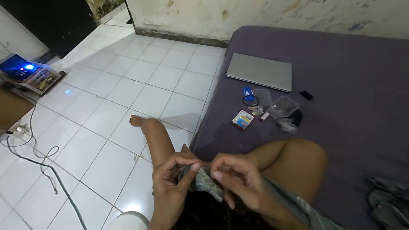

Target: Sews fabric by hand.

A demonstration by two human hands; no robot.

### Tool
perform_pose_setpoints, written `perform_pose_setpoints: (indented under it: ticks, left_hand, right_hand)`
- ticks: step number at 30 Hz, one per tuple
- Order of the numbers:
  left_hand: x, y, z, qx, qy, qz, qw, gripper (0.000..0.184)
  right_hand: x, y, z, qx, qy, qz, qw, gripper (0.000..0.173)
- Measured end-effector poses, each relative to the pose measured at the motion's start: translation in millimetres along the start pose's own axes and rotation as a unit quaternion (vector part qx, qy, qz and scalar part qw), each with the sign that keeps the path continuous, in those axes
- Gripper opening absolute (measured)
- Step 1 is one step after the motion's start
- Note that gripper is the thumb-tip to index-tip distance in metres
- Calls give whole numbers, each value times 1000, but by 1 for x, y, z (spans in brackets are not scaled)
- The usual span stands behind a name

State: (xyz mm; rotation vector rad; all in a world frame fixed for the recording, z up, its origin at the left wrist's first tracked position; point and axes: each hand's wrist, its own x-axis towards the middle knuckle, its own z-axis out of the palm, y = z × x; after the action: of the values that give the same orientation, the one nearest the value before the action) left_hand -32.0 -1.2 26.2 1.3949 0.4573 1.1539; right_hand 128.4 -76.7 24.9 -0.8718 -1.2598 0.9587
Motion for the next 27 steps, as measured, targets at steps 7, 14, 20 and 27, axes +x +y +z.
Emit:
perform_pose_setpoints:
  ticks: [7, 14, 20, 27]
  left_hand:
    - [0, 8, -8, 10, -9, -31, 999, 11]
    - [-2, 8, -6, -14, -15, -33, 999, 10]
    - [-2, 6, -6, -37, -32, -34, 998, 9]
    - [-1, 7, -7, -57, -48, -43, 996, 10]
  right_hand:
    - [-1, 5, -1, -31, 11, -21, 999, 11]
    - [-4, 3, 0, -36, 25, -52, 998, 10]
    - [-5, 0, -1, -44, 25, -56, 997, 10]
    - [-5, 0, -1, -40, 16, -63, 997, 12]
